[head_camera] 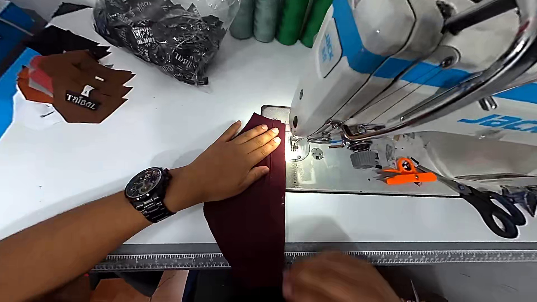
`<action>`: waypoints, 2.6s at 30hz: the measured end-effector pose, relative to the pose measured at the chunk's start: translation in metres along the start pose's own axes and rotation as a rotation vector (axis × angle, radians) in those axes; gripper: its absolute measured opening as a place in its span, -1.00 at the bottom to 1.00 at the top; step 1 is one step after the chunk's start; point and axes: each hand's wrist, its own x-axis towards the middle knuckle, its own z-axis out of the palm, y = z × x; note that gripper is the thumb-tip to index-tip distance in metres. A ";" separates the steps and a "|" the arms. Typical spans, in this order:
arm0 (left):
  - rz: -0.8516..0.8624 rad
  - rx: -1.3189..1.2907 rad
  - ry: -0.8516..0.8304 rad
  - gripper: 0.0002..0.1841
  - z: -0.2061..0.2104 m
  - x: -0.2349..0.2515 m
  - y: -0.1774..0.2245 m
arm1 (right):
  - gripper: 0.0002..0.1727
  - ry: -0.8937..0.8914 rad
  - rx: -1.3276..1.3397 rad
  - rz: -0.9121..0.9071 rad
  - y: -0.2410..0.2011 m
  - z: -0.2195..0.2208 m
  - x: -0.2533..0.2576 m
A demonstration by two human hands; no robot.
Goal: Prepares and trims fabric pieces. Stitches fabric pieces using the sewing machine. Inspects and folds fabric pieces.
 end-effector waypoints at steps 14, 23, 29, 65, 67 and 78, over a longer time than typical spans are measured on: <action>-0.112 -0.037 0.042 -0.33 0.000 0.020 -0.021 | -0.27 -0.016 -0.373 0.173 0.049 0.017 0.020; -0.088 -0.057 0.016 -0.34 -0.005 0.026 -0.038 | -0.15 -0.075 -0.434 0.166 0.045 0.019 0.023; -0.085 -0.042 0.029 -0.29 -0.002 0.027 -0.039 | -0.12 -0.051 -0.479 0.150 0.044 0.024 0.021; -0.007 0.005 0.254 -0.35 0.001 0.010 0.002 | -0.68 -0.096 -0.329 -0.121 0.154 -0.068 0.067; -0.004 0.003 0.232 -0.35 0.003 0.009 0.000 | -0.64 -0.014 -0.352 -0.137 0.142 -0.052 0.072; -0.003 0.021 0.306 -0.44 -0.006 0.002 0.010 | -0.60 0.066 -0.378 -0.058 0.134 -0.025 0.069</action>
